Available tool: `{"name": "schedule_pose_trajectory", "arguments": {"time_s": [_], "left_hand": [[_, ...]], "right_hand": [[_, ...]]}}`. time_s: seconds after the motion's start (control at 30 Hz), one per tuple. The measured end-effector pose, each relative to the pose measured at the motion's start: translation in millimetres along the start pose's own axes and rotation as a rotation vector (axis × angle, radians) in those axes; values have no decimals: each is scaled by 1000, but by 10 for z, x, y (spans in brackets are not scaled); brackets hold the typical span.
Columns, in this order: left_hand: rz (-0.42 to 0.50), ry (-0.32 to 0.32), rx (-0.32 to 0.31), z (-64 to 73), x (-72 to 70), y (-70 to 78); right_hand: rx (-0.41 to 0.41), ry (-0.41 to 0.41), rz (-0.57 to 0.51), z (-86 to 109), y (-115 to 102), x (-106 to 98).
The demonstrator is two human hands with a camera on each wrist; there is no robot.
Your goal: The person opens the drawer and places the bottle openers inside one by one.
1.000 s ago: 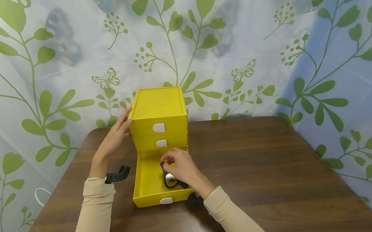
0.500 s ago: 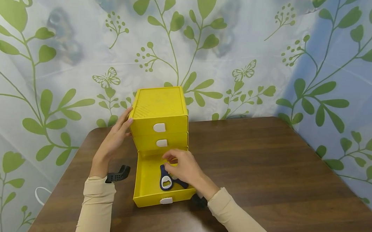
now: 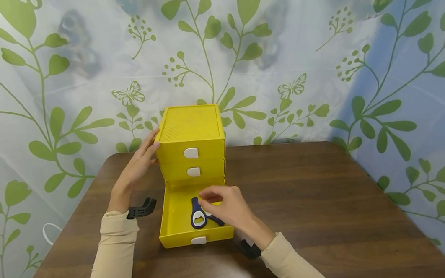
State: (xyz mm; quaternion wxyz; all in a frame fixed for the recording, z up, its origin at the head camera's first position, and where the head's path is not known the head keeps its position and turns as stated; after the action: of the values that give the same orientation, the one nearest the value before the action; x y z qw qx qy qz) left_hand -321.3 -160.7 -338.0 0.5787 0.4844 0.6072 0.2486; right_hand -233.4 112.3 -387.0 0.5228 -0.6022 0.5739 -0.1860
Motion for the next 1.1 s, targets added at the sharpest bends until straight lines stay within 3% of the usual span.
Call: {"name": "schedule_pose_trajectory", "arguments": {"time_s": [0.3,0.57,0.7,0.93,1.1], "left_hand": [[-3,4,-6,18,-17,-6],[4,3,-3,7,-8,5],[10,1,-5,5,2,18],[-1,14,-1,2,-18,29],[15,8,-1,4,-4,24]], "right_hand": [[-16,-117,-61,211,-112,-15],[-65,-239,-51,391,-100,51],[-115,-273,15,466,-83,86],[-255,-260,204,499,-68,144],[-287,-247,261,503,-33,181]]}}
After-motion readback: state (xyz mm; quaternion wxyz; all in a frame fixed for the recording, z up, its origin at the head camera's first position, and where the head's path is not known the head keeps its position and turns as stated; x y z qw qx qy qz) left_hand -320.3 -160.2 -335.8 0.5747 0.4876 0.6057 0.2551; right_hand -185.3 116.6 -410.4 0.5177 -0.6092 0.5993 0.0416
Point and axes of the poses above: each hand's wrist, its own z-axis away from the middle knuckle, its own x-axis out of the palm, y = z × x, the point moved 3 cm from there along -z, towards the middle knuckle, and after that the axes turned 10 degrees about -z, right-handed, at the moved point
